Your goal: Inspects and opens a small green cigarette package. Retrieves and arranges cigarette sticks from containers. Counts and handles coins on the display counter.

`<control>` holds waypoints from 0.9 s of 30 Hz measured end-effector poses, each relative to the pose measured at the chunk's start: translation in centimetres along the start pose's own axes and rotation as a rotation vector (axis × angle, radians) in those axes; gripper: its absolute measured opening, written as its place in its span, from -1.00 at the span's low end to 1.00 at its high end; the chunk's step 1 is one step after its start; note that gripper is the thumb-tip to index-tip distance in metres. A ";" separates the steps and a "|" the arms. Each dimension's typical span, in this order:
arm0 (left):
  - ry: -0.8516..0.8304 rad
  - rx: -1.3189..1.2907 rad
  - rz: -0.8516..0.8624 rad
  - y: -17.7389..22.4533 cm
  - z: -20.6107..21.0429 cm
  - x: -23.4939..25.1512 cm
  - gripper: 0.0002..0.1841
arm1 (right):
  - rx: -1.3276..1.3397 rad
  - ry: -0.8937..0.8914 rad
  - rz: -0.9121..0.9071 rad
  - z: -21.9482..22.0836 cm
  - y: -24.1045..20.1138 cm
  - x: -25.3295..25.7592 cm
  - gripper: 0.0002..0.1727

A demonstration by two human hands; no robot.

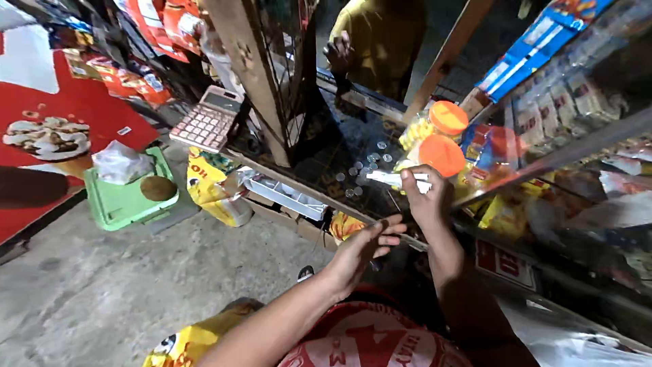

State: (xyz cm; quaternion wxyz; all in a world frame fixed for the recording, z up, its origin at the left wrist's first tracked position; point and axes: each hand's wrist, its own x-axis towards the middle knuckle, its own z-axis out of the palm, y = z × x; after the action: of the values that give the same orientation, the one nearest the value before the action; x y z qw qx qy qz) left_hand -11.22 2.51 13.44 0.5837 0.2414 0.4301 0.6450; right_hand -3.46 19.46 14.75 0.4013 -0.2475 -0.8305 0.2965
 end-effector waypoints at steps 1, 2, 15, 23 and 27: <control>0.001 -0.017 -0.035 0.3 -1.4 -0.3 -0.43 | -0.039 -0.005 0.079 0.7 -0.9 1.3 -0.73; 0.006 -0.036 -0.066 0.6 -2.7 -0.5 -0.45 | -0.051 -0.001 0.132 1.3 -1.5 2.5 -0.72; 0.077 -0.295 -0.180 1.2 -9.5 1.3 -0.50 | -0.273 -0.164 0.271 5.3 -1.7 20.6 -0.49; 0.106 -0.356 -0.144 1.6 -9.6 4.1 -0.50 | -0.263 -0.304 0.247 5.3 -2.0 24.5 -0.53; 0.091 -0.372 -0.177 1.6 -9.7 5.0 -0.51 | -0.224 -0.291 0.241 6.0 -1.0 24.9 -0.43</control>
State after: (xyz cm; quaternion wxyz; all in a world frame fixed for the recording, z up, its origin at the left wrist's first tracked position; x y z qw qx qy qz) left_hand -20.99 4.78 8.78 0.6525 0.0614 0.3490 0.6699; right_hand -22.36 33.22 25.36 0.2088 -0.3425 -0.8720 0.2806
